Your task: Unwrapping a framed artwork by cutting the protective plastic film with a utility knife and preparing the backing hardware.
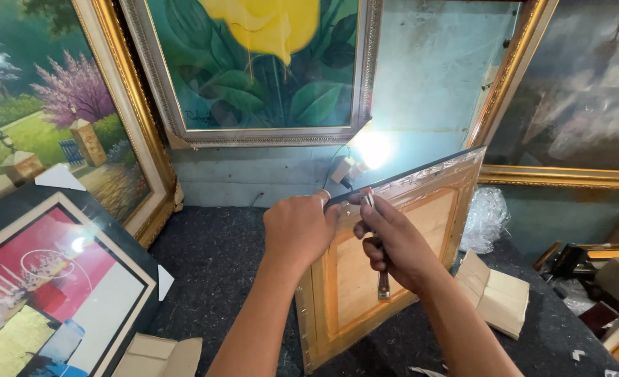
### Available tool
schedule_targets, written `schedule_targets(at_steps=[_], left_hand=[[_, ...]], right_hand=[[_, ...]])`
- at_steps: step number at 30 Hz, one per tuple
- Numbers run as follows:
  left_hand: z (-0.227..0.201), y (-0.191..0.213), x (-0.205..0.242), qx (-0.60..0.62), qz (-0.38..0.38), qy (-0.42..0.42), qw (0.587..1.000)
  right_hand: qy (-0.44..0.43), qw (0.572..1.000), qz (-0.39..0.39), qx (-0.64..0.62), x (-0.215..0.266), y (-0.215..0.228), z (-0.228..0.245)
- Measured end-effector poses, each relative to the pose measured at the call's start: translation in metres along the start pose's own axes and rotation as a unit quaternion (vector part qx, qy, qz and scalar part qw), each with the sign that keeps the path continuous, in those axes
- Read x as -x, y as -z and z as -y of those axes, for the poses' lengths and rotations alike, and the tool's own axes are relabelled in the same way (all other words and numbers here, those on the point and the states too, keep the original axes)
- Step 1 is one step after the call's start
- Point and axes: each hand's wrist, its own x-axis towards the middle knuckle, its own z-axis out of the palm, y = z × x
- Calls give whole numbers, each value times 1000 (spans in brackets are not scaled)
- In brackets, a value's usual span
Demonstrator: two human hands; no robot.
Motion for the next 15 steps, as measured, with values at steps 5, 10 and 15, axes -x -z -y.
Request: schedule_targets(at_steps=[5, 10, 15], left_hand=[[-4, 6, 2, -8, 24, -12, 1000], [-2, 4, 3, -15, 24, -21, 999], [0, 1, 3, -3, 17, -22, 1000]], right_hand=[[61, 987, 2, 149, -22, 20, -19], [84, 933, -27, 350, -13, 11, -3], [223, 885, -18, 409, -19, 21, -6]])
